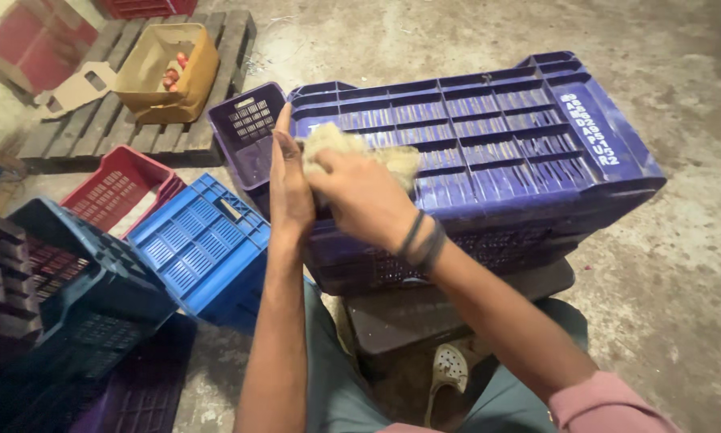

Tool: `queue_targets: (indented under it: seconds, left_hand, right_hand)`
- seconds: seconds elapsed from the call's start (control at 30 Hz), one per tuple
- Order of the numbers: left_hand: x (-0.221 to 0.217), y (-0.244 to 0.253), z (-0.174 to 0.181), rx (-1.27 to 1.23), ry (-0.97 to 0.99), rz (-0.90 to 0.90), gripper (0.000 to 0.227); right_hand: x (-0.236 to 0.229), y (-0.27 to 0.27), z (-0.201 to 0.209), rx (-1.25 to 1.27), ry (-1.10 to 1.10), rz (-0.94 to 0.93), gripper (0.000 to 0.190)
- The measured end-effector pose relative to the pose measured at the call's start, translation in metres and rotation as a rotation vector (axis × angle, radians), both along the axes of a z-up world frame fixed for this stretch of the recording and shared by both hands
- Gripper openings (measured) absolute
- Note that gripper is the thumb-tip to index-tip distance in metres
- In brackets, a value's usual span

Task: The person wipes the exterior and interior surfaces of a purple plastic crate using a cloth. The person scrubs the top, sides, and inside of the crate, then places it aside.

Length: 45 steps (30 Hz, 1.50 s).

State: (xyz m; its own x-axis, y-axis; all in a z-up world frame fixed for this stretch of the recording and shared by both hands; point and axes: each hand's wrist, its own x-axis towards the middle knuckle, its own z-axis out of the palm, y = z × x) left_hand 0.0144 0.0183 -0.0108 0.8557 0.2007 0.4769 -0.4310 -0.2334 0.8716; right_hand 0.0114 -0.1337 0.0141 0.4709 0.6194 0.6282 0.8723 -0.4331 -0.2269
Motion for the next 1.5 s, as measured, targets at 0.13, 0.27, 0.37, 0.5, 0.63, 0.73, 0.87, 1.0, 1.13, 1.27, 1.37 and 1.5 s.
queue_targets:
  seconds: [0.13, 0.27, 0.37, 0.5, 0.63, 0.73, 0.87, 1.0, 1.13, 1.27, 1.37, 1.5]
  left_hand:
    - [-0.002, 0.002, -0.006, -0.308, 0.046, -0.211, 0.102]
    - [-0.003, 0.001, -0.007, -0.248, -0.048, -0.195, 0.103]
    - [-0.004, 0.001, -0.005, -0.195, -0.073, -0.202, 0.099]
    - [-0.006, -0.001, 0.0, -0.141, -0.056, -0.118, 0.093]
    - [-0.014, -0.006, 0.003, 0.121, 0.042, 0.145, 0.087]
    - [-0.016, -0.008, 0.008, 0.15, 0.038, 0.187, 0.084]
    - [-0.017, -0.011, 0.013, 0.172, 0.055, 0.186, 0.083]
    - [-0.017, -0.013, 0.017, 0.184, 0.116, 0.178, 0.082]
    - [-0.018, -0.015, 0.018, 0.257, 0.13, 0.151, 0.082]
    - [-0.015, -0.012, 0.017, 0.276, 0.074, 0.124, 0.081]
    - [-0.014, -0.011, 0.012, 0.271, 0.048, 0.121, 0.08]
    - [-0.012, -0.01, 0.011, 0.296, 0.043, 0.145, 0.078]
  right_hand:
    - [-0.005, -0.004, 0.011, -0.012, 0.055, 0.065, 0.025]
    - [0.05, 0.019, 0.017, -0.017, -0.09, -0.06, 0.008]
    - [0.114, 0.029, 0.016, -0.1, 0.005, -0.201, 0.008]
    - [0.189, 0.031, 0.006, -0.025, -0.282, -0.324, 0.009]
    - [0.226, -0.018, -0.014, -0.195, -0.232, -0.299, 0.005]
    - [0.239, -0.105, -0.019, -0.32, -0.273, -0.44, 0.016]
    - [0.236, -0.257, -0.03, -0.248, -0.166, -0.716, 0.013]
    - [0.246, -0.334, -0.039, -0.35, -0.143, -0.977, 0.032]
    - [0.266, -0.292, -0.045, -0.391, -0.243, -1.066, 0.009]
    - [0.257, -0.159, -0.043, -0.398, -0.186, -0.865, 0.003]
    - [0.218, -0.054, -0.041, -0.224, -0.204, -0.596, 0.008]
    - [0.166, 0.014, -0.023, -0.057, -0.117, -0.156, 0.018]
